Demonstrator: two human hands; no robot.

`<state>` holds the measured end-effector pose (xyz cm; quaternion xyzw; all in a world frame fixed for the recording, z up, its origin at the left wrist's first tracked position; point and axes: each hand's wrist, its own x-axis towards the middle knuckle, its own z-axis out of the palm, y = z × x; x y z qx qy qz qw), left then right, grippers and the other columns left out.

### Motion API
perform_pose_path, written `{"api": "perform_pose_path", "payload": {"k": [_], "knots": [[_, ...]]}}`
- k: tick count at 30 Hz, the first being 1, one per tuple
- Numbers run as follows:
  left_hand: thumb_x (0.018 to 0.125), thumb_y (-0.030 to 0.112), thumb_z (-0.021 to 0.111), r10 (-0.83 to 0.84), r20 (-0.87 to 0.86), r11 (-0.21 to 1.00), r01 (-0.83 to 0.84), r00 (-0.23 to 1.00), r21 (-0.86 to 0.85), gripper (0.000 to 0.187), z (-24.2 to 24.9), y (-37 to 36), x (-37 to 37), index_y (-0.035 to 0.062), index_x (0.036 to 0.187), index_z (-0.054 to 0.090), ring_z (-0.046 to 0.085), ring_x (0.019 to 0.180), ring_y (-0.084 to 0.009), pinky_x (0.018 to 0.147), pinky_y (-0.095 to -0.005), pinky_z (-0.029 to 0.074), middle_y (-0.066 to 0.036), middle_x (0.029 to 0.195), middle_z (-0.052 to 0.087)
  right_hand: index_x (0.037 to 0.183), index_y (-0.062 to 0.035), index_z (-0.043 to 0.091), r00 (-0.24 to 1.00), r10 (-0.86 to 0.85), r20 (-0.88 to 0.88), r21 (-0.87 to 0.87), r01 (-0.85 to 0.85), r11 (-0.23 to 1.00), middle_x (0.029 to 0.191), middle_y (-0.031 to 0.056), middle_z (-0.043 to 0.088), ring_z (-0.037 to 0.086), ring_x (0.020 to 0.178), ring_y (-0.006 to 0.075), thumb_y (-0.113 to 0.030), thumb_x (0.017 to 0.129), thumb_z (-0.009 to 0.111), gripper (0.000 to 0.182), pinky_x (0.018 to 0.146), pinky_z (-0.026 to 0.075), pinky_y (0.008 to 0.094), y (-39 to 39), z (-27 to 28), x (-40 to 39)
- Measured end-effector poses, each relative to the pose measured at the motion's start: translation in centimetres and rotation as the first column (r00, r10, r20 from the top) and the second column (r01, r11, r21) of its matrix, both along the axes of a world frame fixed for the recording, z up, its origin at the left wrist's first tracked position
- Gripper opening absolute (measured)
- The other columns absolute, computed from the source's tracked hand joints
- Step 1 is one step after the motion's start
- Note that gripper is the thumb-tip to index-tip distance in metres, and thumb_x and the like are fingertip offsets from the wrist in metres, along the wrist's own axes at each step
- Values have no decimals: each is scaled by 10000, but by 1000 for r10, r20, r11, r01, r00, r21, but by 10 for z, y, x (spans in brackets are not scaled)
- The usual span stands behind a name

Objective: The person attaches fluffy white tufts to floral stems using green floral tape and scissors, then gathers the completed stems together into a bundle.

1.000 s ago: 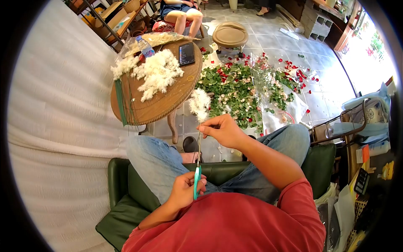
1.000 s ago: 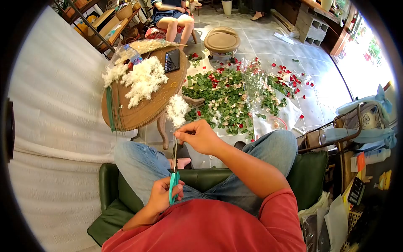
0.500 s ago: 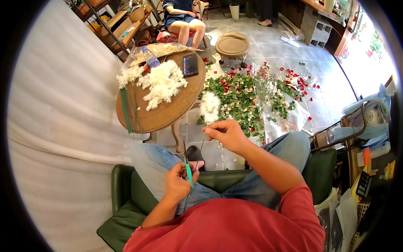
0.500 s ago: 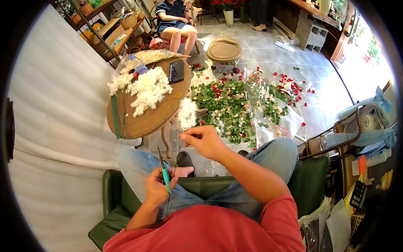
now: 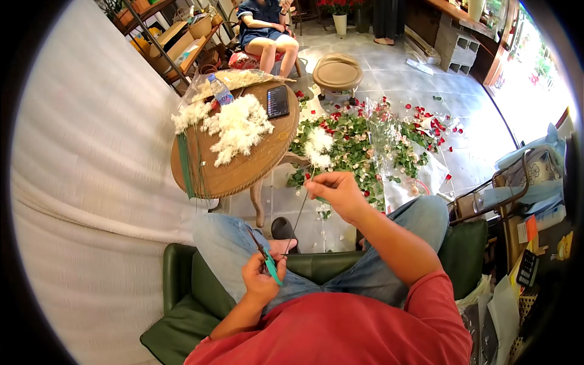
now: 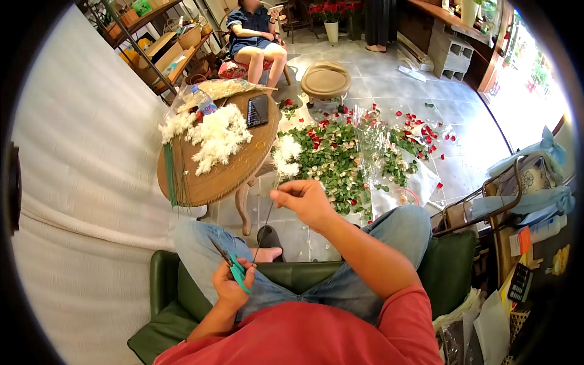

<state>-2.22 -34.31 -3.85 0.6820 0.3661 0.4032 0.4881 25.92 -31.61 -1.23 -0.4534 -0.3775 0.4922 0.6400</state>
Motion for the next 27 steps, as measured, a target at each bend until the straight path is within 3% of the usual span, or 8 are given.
{"api": "perform_pose_path", "payload": {"k": [5,11,14,19,22,26,27], "knots": [[826,-54,721,0,4,1000,0,1000,-13,282,-3,-3,4,-18,1069,583,700,866,-186,793,-306,568,-86,914,681,936,23,730,1000,-8,-14,-30,8,1000,800,51,701,616,751,94,-185,904,743,211,706,483,259,1,1,-1],[832,-35,729,25,48,990,-18,999,-139,276,1,-10,1,-19,1067,585,693,850,-183,790,-311,567,-88,906,678,920,20,730,967,-29,-255,41,41,998,805,68,701,626,769,125,-136,889,747,160,757,486,276,4,-1,9],[833,-29,728,32,83,985,-18,996,-169,275,-2,-12,-6,-24,1066,581,690,848,-173,787,-301,566,-94,905,682,925,21,724,918,-117,-378,79,158,984,787,69,690,629,760,142,-122,895,739,147,770,495,293,4,6,20],[839,-19,725,40,121,991,-23,992,-134,267,-3,-10,-16,-22,1062,577,689,839,-163,783,-296,564,-93,910,687,977,39,704,949,-190,-252,85,218,972,789,60,667,655,801,165,-124,936,691,169,771,505,301,5,9,29],[844,-18,723,142,101,990,-142,985,-12,261,4,5,-22,-15,1058,573,679,836,-158,782,-298,558,-76,895,672,1011,31,730,957,-165,-237,41,179,983,790,62,688,617,763,122,-159,916,724,213,831,476,285,5,8,24],[852,2,726,403,141,900,-419,904,116,235,27,52,-29,-15,1032,576,634,821,-130,793,-282,538,-47,881,640,1014,34,726,982,-138,-130,29,143,989,814,66,699,628,781,114,-129,919,703,190,799,478,271,6,0,15],[852,2,726,408,145,897,-425,902,124,235,31,68,-32,-15,1032,576,634,821,-130,793,-282,538,-47,881,640,1014,34,726,983,-131,-131,37,137,990,814,66,699,628,781,114,-129,919,703,190,799,478,271,7,-1,14]]}}
